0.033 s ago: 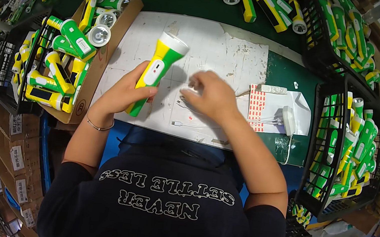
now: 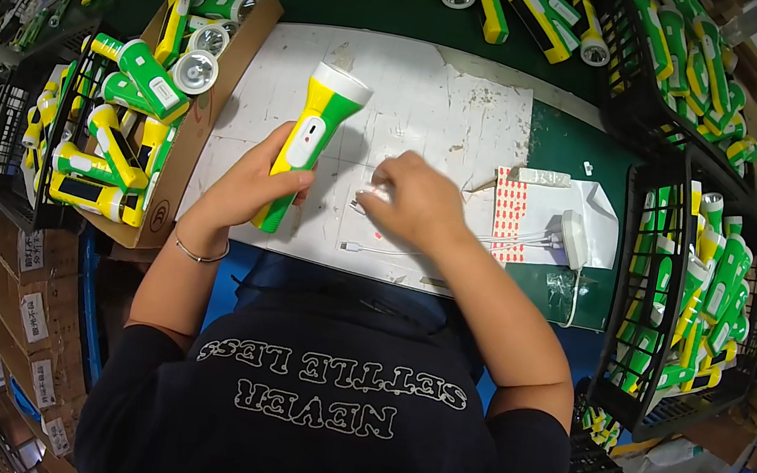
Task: Applying labels to flashlights and sorting them into bins on an assembly line.
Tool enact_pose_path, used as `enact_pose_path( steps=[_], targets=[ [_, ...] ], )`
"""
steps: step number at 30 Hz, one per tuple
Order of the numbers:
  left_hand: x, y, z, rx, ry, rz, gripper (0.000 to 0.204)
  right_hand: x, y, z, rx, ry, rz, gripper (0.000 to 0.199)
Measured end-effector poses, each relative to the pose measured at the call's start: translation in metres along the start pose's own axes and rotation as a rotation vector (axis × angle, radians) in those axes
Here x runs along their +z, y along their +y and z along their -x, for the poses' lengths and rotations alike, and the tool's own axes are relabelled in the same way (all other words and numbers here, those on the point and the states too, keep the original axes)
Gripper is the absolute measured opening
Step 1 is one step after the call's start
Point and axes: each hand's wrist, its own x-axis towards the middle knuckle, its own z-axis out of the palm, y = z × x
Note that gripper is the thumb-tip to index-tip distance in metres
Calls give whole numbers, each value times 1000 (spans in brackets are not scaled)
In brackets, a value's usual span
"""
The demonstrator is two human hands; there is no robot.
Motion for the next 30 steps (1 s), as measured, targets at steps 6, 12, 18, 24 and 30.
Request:
enact_pose_path(
  steps=[6, 12, 18, 24, 30],
  targets=[
    [10, -19, -12, -88, 119, -18, 58, -3, -9, 2, 32, 49, 49, 23],
    [30, -11, -23, -34, 179, -267, 56, -31, -2, 2, 158, 91, -710, 17],
    [47, -4, -29, -3, 161, -284, 55, -41, -1, 3, 236, 58, -855, 14],
    [58, -10, -28, 210, 399, -598, 56, -35, -1, 3, 266, 132, -907, 14],
    [62, -11, -29, 193, 427, -744, 58, -27, 0, 4, 297, 174, -896, 14]
  ],
)
